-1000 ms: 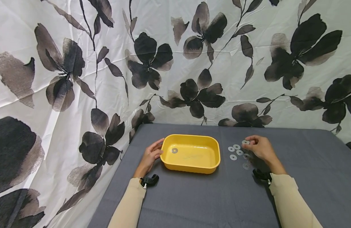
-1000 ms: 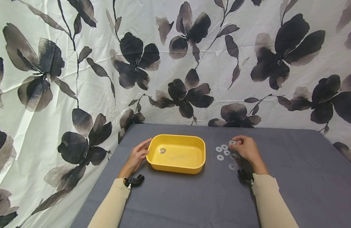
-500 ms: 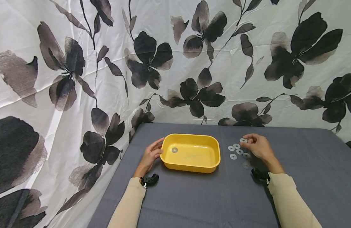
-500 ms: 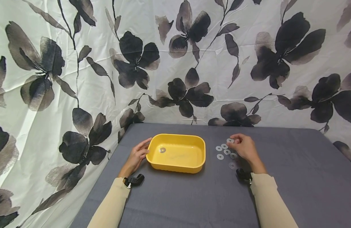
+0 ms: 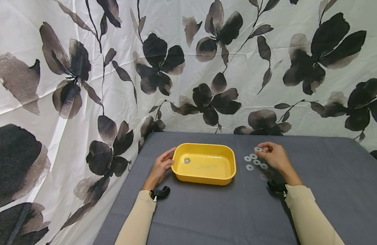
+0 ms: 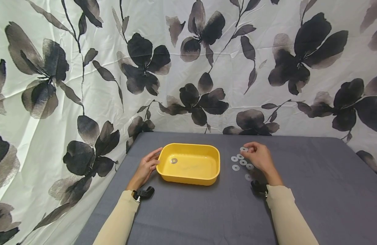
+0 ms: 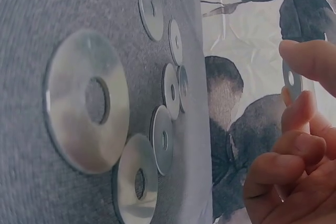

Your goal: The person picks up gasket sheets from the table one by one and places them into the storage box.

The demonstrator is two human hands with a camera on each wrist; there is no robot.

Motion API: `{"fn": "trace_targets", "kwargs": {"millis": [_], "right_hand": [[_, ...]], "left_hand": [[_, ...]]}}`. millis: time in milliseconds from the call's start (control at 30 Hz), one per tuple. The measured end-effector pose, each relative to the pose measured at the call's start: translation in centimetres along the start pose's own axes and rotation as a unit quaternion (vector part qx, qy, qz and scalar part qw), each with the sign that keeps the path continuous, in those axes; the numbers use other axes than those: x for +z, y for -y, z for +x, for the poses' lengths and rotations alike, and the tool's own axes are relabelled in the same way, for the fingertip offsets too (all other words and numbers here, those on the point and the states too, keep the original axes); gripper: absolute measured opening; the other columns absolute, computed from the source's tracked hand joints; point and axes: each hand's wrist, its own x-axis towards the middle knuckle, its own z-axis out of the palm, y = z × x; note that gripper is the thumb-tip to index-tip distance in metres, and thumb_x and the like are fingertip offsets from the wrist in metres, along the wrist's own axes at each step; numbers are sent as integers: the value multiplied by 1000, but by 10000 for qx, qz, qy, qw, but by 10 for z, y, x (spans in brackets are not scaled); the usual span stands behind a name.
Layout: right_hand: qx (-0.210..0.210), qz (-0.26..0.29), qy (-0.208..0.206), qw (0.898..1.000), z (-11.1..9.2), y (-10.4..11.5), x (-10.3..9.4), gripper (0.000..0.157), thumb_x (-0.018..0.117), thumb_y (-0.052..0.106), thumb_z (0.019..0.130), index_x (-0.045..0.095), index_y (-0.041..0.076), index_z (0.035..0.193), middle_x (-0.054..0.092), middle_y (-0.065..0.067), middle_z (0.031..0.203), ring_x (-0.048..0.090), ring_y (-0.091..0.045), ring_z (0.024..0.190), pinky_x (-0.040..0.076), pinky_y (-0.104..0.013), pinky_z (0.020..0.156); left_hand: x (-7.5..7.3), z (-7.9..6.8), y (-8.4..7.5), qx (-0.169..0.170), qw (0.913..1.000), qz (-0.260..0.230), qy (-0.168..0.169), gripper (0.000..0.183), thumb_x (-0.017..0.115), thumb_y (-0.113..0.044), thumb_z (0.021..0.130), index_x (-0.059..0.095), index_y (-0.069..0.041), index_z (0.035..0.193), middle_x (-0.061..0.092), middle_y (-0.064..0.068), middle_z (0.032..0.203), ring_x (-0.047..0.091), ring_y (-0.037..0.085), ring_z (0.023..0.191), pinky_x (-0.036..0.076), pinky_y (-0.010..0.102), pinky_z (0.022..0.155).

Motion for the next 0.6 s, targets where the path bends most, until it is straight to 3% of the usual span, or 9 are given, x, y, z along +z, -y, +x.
{"fn": "trace_targets", "kwargs": {"millis": [200, 600], "right_hand": [[-36, -45, 11, 10000, 0, 6, 4, 41, 76, 26, 92, 67, -2, 120, 60, -4, 81, 52, -10, 64, 45, -26, 56], [-108, 135, 188, 9997, 0, 27, 11, 40, 77, 21, 91, 65, -2, 121, 59, -6, 82, 52, -11, 67, 45, -24, 57]], "left_hand": [[0, -1, -1, -8, 10000, 43, 10, 58, 60, -3, 94, 52, -14, 150, 54, 20, 150, 66, 12, 115, 58, 24, 85], [3, -2, -2, 51, 10000, 55, -14, 59, 60, -4, 93, 53, -13, 150, 55, 21, 149, 66, 13, 116, 58, 24, 86]]}}
